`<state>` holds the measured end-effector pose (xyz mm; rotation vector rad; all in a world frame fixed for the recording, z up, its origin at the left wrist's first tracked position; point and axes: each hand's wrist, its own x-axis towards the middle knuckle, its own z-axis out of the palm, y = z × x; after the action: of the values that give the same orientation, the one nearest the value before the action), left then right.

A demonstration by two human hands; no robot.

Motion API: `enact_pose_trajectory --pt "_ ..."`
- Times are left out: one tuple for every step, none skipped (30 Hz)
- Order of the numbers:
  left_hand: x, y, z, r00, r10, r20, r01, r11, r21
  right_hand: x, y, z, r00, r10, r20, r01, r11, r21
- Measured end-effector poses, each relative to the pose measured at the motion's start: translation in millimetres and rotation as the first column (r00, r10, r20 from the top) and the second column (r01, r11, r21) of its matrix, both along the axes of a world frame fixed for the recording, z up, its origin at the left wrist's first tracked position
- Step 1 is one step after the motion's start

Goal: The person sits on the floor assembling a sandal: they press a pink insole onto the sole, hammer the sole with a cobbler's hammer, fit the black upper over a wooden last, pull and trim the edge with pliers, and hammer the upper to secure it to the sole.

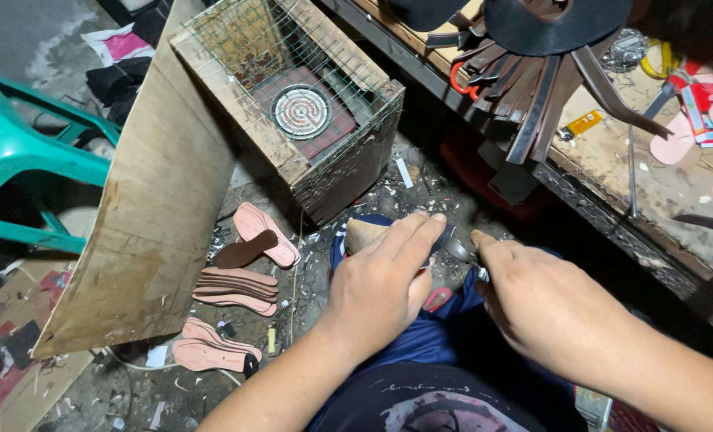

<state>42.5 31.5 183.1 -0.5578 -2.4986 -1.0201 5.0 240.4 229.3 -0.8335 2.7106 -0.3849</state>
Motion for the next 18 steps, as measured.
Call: enact_pose_trajectory --pt "0 2 0 1.0 0.003 -0.005 -0.003 1.0 0.005 -1 1 -2 0.999 0.028 -0.029 -0.028 1.0 -0.004" --pt "-1 3 -1 1.0 0.008 -0.008 -0.008 1.0 0.009 -1 1 -6 1.0 0.016 -0.024 -0.016 1.0 -0.003" --pt "-2 2 -1 1.0 0.017 -0.012 -0.016 1.0 0.013 -3 -1 -12 1.0 0.007 -0.021 -0.007 1.0 -0.003" --pt "-3 -1 -2 0.999 0.031 0.024 -0.032 0.998 0.046 -5 -4 -20 1.0 0.001 -0.02 -0.001 1.0 -0.003" --pt "-5 -6 -3 0.997 0.046 0.061 -0.051 0.996 0.077 -7 -12 -32 0.998 -0.068 -0.015 0.067 0.996 -0.054" --pt "-6 -12 -5 0.993 0.061 0.099 -0.071 0.992 0.106 -8 -22 -46 0.991 -0.136 -0.004 0.135 0.985 -0.105" --pt "-7 -18 -6 0.993 0.067 0.092 -0.079 0.987 0.14 -11 -32 -61 0.985 -0.084 -0.153 0.042 0.966 -0.257" --pt "-9 -24 -8 0.994 0.074 0.084 -0.088 0.981 0.173 -14 -39 -74 0.95 -0.055 -0.306 -0.072 0.919 -0.388" --pt "-10 -29 -11 0.994 0.083 0.076 -0.097 0.974 0.206 -17 -45 -86 0.937 -0.063 -0.345 -0.095 0.9 -0.424" --pt "-9 -32 -13 0.99 0.103 0.096 -0.123 0.962 0.244 -18 -53 -97 0.923 -0.072 -0.378 -0.119 0.881 -0.459" --pt "-9 -36 -16 0.986 0.124 0.112 -0.151 0.948 0.279 -20 -60 -105 0.907 -0.083 -0.413 -0.147 0.857 -0.494" --pt "-7 -40 -17 0.981 0.145 0.13 -0.179 0.933 0.312 -22 -65 -111 0.903 -0.067 -0.425 -0.166 0.856 -0.49" --pt "-5 -43 -19 0.977 0.149 0.154 -0.194 0.922 0.336 -23 -69 -113 0.9 -0.053 -0.434 -0.183 0.855 -0.485" --pt "-4 -47 -20 0.973 0.152 0.175 -0.207 0.91 0.36 -25 -74 -113 0.894 -0.04 -0.446 -0.201 0.854 -0.48" --pt "-3 -51 -20 0.969 0.154 0.193 -0.219 0.897 0.384 -25 -77 -111 0.901 -0.022 -0.434 -0.204 0.859 -0.469" --pt "0 -56 -20 0.975 0.144 0.172 -0.2 0.904 0.378 -25 -81 -107 0.907 -0.003 -0.42 -0.209 0.865 -0.456" --pt "3 -62 -19 0.979 0.132 0.153 -0.181 0.911 0.371 -25 -84 -102 0.914 0.017 -0.406 -0.212 0.871 -0.442" --pt "6 -68 -18 0.984 0.12 0.135 -0.162 0.917 0.365 -23 -87 -96 0.931 0.045 -0.363 -0.198 0.897 -0.395"
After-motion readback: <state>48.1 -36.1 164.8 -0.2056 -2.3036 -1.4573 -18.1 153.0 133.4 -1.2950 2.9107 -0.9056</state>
